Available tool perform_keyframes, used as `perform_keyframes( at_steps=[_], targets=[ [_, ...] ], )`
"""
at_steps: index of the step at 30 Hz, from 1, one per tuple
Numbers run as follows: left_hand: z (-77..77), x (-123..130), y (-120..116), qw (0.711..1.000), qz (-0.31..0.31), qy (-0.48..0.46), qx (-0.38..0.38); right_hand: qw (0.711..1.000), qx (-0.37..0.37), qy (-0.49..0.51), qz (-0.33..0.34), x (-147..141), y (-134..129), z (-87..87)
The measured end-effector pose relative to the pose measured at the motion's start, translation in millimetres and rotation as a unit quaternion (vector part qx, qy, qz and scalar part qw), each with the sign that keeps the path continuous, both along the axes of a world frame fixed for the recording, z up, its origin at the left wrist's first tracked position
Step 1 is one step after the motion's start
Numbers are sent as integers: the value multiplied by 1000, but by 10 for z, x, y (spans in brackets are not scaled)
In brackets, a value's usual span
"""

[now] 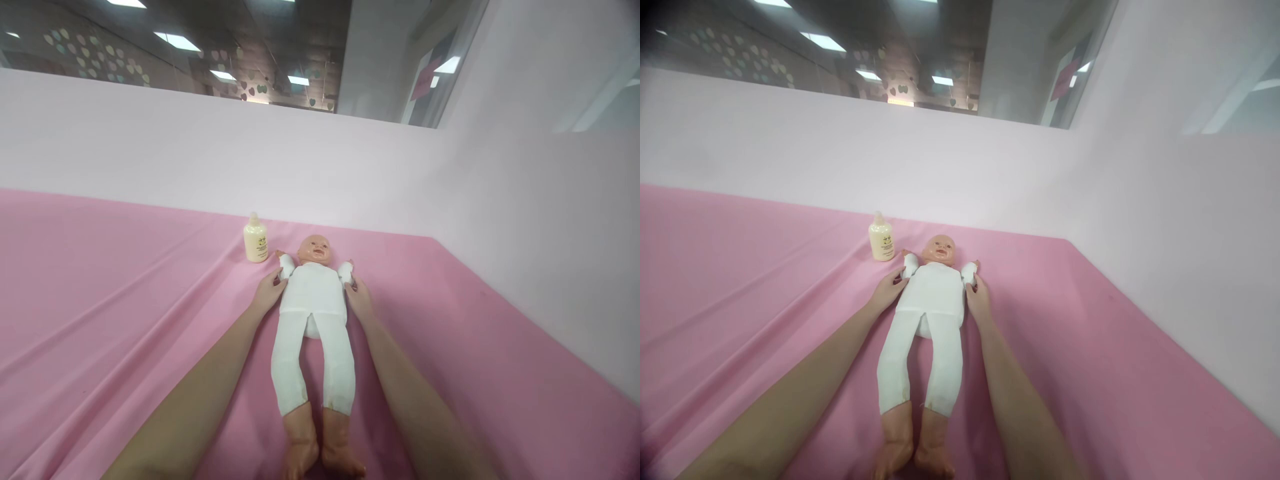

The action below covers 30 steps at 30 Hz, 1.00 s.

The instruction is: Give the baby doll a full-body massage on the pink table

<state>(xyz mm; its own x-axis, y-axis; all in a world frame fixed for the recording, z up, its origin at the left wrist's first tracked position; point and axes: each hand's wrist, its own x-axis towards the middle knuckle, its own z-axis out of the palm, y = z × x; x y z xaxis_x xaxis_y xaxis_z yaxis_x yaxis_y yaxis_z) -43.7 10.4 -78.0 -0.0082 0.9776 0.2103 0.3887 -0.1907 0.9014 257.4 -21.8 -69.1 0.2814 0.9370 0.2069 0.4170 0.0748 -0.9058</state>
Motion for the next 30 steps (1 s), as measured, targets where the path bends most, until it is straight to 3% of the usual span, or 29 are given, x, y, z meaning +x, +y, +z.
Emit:
perform_keyframes(
  at_steps=[6, 16, 22, 30],
  targets=[
    [-14, -5, -9, 1000, -4, -23, 5, 1000, 1, 19, -1, 19, 14, -52],
    [6, 1, -9, 995, -4, -98, 26, 981, 87, 167, 51, 21, 104, -103],
    [38, 13, 2, 990, 3, -133, 55, 969, 89, 223, 65, 51, 131, -88],
    [55, 1, 17, 992, -26, -119, 33, 957, 102, 259, 80, 38, 184, -135]
  ],
)
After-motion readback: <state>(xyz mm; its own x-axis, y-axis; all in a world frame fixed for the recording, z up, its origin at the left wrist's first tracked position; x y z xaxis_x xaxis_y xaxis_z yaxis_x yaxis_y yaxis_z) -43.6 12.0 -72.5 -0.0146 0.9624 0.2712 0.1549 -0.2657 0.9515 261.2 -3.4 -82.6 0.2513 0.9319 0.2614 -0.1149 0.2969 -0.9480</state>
